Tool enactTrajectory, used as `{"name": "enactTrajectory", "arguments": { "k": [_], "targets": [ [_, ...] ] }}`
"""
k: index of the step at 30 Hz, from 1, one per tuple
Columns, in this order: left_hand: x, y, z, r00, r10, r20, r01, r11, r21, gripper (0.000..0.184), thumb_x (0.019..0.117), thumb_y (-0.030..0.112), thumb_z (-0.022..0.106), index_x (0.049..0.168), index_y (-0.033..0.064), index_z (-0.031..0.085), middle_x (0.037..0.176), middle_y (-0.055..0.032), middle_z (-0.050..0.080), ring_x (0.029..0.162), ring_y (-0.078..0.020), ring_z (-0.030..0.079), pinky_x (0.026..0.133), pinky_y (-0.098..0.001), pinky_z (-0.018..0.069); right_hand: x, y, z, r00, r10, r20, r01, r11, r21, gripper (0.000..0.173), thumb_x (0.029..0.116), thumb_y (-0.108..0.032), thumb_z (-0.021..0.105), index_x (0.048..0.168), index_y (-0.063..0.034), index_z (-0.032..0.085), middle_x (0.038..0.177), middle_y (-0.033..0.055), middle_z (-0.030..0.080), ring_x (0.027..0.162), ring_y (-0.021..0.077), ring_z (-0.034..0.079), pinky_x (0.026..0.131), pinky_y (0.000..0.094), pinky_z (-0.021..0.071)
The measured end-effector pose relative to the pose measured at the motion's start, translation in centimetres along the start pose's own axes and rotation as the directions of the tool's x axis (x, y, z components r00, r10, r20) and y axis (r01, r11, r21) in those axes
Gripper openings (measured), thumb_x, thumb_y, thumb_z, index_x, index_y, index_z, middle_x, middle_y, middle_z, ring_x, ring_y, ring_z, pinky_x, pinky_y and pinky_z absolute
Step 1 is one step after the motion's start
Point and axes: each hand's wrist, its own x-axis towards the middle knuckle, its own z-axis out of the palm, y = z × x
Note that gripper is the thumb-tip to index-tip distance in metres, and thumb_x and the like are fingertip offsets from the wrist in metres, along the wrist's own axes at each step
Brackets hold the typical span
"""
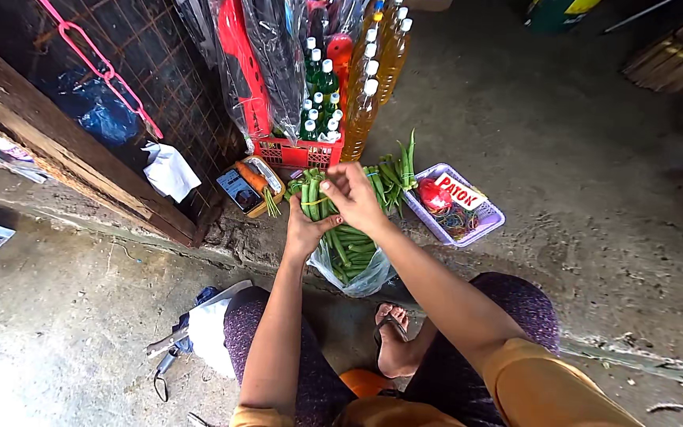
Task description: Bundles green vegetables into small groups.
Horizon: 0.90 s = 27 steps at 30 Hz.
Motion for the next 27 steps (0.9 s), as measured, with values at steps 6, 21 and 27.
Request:
{"name": "enactTrajectory", "arguments": {
  "k": [6, 21, 27],
  "targets": [
    [-0.1, -0.7, 0.3, 0.995, -0.1, 0.024, 0.099, 0.994, 0.047, 0.075, 0.0727, -0.01, 0.084, 0.135, 0.0014, 0.043, 0.102, -0.017, 0.066, 0.084, -0.0212, 0.069, 0.076, -0.0367, 0.0608, 1.6, 0.4, -0.2, 0.889, -0.063, 0.454, -0.005, 0.989, 0.146, 0.05, 0.1117, -0.03, 0.031, 0.148, -0.003, 0.052, 0.15, 0.0114, 0.055, 0.143, 0.0195, 0.047, 0.122, 0.0404, 0.0348],
    [-0.2, 2.4, -1.4, 0.973, 0.085, -0.216, 0.059, 0.81, 0.583, 0.086, 0.0865, 0.032, 0.083, 0.154, 0.003, 0.039, 0.162, -0.0252, 0.027, 0.142, -0.046, 0.036, 0.111, -0.0604, 0.0377, 4.7, 11.7, 7.4, 0.619, 0.768, 0.163, -0.774, 0.632, -0.041, 0.081, 0.1002, -0.037, 0.067, 0.16, -0.004, 0.024, 0.156, 0.0278, 0.039, 0.142, 0.0405, 0.042, 0.113, 0.0563, 0.0384],
    [0.3, 2.8, -3.8, 0.827, 0.318, -0.464, -0.114, 0.903, 0.415, 0.069, 0.0894, 0.03, 0.074, 0.144, -0.0017, 0.047, 0.154, -0.0258, 0.037, 0.137, -0.0417, 0.041, 0.109, -0.0581, 0.0382, 7.0, 2.3, 14.6, 0.961, 0.199, 0.19, -0.103, 0.901, -0.422, 0.08, 0.0929, -0.037, 0.073, 0.153, 0.0047, 0.039, 0.147, 0.0344, 0.046, 0.135, 0.0513, 0.046, 0.109, 0.0626, 0.041]
  ]
}}
